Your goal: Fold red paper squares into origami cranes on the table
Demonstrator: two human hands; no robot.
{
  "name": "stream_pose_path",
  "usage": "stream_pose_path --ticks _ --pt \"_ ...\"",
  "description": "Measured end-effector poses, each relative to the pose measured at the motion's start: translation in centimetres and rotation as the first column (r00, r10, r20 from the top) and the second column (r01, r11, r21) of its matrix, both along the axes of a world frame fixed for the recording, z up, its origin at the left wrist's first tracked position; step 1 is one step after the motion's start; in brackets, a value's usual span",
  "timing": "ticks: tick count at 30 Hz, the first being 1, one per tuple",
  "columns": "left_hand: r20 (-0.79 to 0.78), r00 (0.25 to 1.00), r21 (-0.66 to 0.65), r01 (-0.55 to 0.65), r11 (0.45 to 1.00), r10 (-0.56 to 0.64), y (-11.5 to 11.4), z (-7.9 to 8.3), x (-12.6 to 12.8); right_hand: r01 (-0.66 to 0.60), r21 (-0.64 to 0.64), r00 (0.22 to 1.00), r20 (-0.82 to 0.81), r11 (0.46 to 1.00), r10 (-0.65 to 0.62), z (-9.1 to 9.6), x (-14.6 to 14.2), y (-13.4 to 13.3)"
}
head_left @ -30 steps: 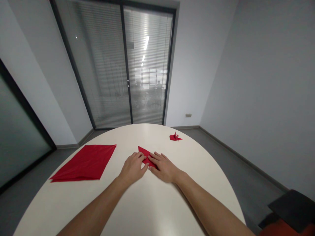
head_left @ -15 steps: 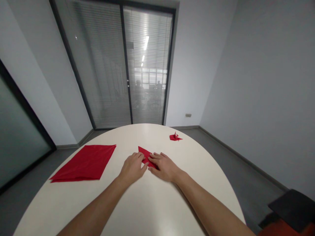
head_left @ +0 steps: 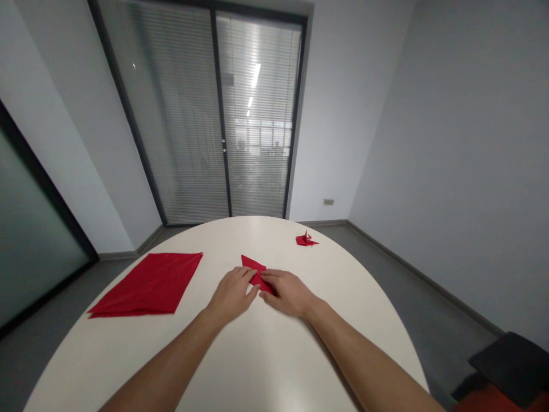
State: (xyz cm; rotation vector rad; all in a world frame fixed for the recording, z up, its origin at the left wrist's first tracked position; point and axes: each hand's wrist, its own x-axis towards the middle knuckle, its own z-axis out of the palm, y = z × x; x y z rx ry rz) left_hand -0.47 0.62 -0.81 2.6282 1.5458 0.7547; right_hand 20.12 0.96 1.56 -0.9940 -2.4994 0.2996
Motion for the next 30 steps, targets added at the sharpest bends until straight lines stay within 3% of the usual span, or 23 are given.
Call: stream_pose_path --ticks 10,30 --pt "0.037 0.998 -0.013 0.046 0.999 -0.046 -0.3 0.4 0.1 0.033 -0.058 0.998 -0.046 0.998 -0.035 -0.1 0.1 0.2" --pt "0.023 0.999 -0.029 -0.022 0.999 0.023 -0.5 1.1 0.3 0.138 -0.144 0.988 -0.055 0.980 -0.148 0.2 -0.2 0.0"
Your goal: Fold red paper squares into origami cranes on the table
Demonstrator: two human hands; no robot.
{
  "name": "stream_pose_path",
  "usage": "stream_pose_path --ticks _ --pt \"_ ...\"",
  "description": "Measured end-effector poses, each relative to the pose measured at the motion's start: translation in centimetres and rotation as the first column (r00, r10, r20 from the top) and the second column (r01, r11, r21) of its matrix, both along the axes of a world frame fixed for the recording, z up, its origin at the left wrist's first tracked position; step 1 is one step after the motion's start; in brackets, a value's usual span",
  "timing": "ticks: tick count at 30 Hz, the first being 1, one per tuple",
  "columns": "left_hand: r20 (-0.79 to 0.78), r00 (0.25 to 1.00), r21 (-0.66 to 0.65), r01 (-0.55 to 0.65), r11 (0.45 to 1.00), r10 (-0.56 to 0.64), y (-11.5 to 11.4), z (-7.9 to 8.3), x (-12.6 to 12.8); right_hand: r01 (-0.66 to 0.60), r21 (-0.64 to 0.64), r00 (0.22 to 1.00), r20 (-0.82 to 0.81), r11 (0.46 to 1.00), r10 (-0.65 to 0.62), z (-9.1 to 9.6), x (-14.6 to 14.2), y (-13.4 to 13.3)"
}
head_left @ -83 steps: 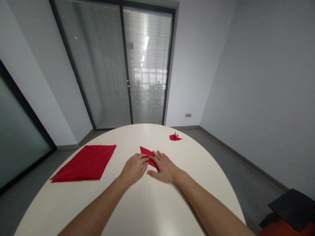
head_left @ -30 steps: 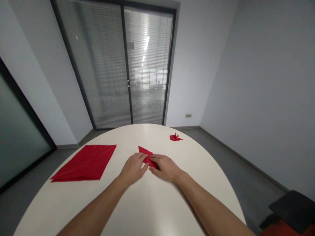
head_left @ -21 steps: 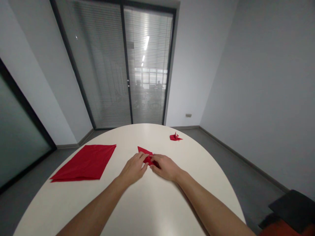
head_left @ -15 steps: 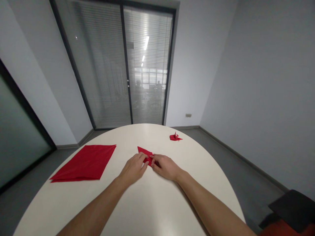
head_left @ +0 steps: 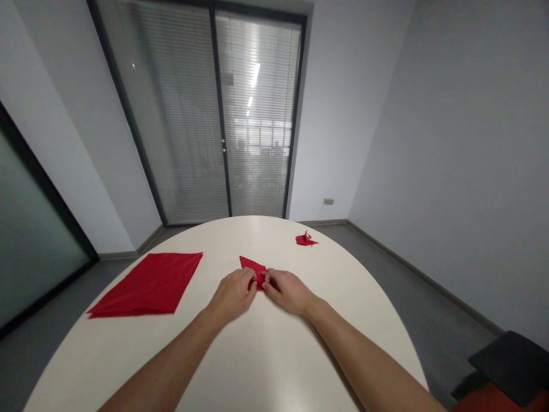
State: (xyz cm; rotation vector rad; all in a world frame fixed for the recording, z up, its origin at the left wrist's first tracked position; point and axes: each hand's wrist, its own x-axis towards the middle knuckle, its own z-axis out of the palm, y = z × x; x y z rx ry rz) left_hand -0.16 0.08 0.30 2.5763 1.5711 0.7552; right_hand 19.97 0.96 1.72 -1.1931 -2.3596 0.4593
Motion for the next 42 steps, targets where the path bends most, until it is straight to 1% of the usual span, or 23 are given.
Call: stream_pose_path --ticks 5,8,12,15,20,25,29,33,39,42 --pt "-0.017 1.000 0.011 -0.023 1.000 0.023 -0.01 -0.03 -0.06 -0.013 0.024 1.000 -0.001 1.000 0.013 -0.26 -0.01 0.06" --pt "-0.018 0.998 -0.012 -0.059 0.998 0.059 -0.07 0.04 -0.02 -0.016 0.037 1.000 -0.013 0.999 0.016 -0.58 0.04 0.17" --pt "-0.004 0.995 -0.039 -0.101 0.994 0.101 -0.07 0.08 0.07 -0.019 0.020 0.999 -0.045 1.000 0.020 -0.85 0.12 0.27" --pt "0.023 0.994 -0.033 -0.104 0.994 0.105 -0.01 0.01 0.06 -0.014 0.006 0.997 -0.077 1.000 0.015 -0.92 0.16 0.35" --pt "0.082 0.992 -0.017 -0.093 0.996 0.094 -0.07 -0.01 -0.02 -0.019 0.040 0.994 -0.103 0.999 0.023 -0.94 0.09 0.60" --pt "0.075 0.995 -0.003 -0.065 0.998 0.065 -0.24 0.02 0.03 0.045 0.043 0.993 -0.113 0.998 -0.040 -0.96 -0.03 0.67" --pt "0.024 0.997 0.018 -0.075 0.997 0.075 -0.09 -0.10 0.00 0.113 0.037 0.985 -0.135 0.993 -0.107 -0.94 -0.23 0.58" --pt "0.026 0.997 0.043 -0.069 0.997 0.068 0.11 -0.22 -0.09 0.168 0.028 0.976 -0.148 0.985 -0.162 -0.88 -0.42 0.59" --pt "0.108 0.991 0.034 -0.084 0.996 0.080 0.12 -0.20 -0.05 0.173 0.036 0.973 -0.159 0.984 -0.165 -0.71 -0.42 0.60" --pt "0.143 0.987 0.038 -0.079 0.996 0.073 0.09 -0.17 -0.01 0.168 0.020 0.976 -0.146 0.986 -0.163 -0.71 -0.39 0.59"
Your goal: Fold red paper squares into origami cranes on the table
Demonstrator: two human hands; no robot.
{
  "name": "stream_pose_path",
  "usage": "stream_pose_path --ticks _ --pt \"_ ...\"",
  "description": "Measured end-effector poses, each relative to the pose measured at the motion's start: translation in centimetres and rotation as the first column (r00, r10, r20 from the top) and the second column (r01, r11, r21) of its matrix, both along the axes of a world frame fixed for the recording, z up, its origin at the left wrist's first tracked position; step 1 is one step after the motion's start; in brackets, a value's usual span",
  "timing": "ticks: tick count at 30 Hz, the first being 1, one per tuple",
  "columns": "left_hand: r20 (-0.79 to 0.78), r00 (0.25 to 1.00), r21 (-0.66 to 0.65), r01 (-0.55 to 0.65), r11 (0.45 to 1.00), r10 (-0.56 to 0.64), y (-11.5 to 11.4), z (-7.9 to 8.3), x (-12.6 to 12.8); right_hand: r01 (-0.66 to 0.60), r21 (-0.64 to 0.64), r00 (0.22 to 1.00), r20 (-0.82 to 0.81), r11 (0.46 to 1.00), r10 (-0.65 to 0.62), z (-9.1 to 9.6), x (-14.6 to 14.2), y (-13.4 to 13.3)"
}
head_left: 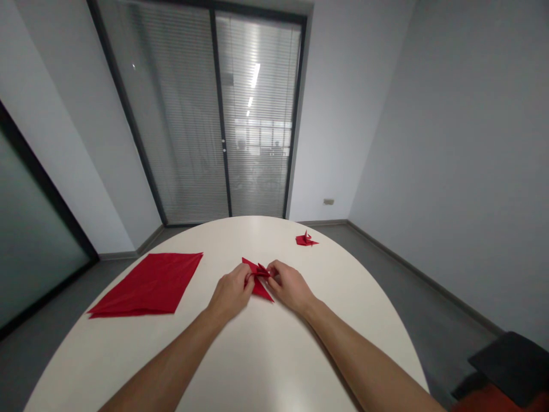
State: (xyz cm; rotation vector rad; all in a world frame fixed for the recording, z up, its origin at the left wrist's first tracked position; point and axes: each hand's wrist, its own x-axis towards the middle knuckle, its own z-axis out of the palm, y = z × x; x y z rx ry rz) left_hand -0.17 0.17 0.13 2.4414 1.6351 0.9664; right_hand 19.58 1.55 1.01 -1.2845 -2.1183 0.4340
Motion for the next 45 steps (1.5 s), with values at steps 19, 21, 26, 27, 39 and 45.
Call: stream_pose_path --ticks 19,21,26,27,39,45 --pt "-0.059 0.998 -0.024 -0.029 0.999 0.027 -0.3 0.5 0.1 0.048 -0.003 0.999 0.013 0.999 -0.048 0.9 -0.3 -0.7" --pt "-0.064 0.997 -0.030 -0.042 0.999 0.040 -0.3 0.5 0.1 0.059 0.003 0.998 0.026 0.998 -0.059 0.8 -0.3 -0.7" --pt "-0.091 0.991 -0.048 -0.101 0.994 0.096 -0.4 0.6 0.2 0.062 0.023 0.995 0.073 0.998 -0.063 0.7 -0.2 -0.7" --pt "-0.101 0.989 -0.048 -0.115 0.992 0.110 -0.4 0.6 0.3 0.060 0.026 0.995 0.077 0.998 -0.062 0.8 -0.1 -0.7" --pt "-0.144 0.985 -0.047 -0.102 0.994 0.094 -0.6 1.0 0.2 0.008 0.141 1.000 -0.011 0.990 -0.007 1.4 -0.1 -0.9" --pt "-0.151 0.984 -0.055 -0.105 0.993 0.096 -0.7 1.2 0.3 0.031 0.184 0.999 -0.038 0.982 -0.025 1.6 -0.1 -1.0"
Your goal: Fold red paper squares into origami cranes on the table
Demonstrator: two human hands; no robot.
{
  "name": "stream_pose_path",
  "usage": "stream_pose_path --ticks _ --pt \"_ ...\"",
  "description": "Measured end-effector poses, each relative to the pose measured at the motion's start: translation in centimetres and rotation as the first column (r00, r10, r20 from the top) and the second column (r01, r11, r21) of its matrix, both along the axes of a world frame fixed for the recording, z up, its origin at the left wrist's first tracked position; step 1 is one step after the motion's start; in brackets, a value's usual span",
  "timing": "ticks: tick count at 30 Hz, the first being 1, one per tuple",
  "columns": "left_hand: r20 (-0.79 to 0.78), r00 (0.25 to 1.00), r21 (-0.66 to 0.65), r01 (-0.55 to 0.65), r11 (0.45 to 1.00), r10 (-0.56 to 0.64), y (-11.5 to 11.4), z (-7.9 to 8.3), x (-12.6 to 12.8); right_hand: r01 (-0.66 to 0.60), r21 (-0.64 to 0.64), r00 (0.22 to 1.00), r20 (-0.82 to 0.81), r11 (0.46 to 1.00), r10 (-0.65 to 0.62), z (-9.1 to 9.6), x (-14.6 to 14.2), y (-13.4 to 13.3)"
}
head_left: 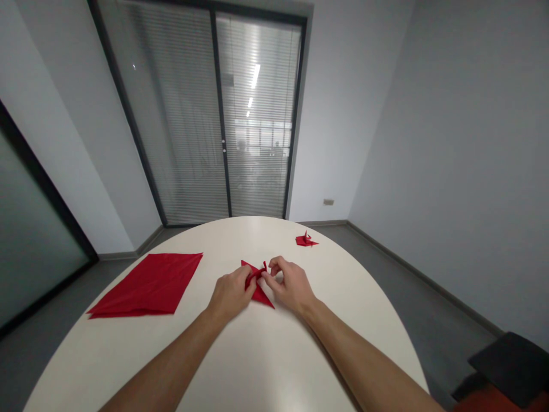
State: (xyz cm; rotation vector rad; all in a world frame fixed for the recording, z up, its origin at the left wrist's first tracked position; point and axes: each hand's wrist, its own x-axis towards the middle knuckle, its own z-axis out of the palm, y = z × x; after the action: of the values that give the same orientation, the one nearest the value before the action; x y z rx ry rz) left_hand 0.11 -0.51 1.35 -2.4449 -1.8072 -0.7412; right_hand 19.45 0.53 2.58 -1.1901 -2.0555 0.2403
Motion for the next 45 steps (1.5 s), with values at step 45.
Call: stream_pose_path --ticks 45 --pt "0.179 0.929 -0.073 -0.316 0.946 0.324 1.3 -0.7 -0.4 -0.262 -0.037 0.937 0.228 0.964 0.263 -0.8 0.5 0.1"
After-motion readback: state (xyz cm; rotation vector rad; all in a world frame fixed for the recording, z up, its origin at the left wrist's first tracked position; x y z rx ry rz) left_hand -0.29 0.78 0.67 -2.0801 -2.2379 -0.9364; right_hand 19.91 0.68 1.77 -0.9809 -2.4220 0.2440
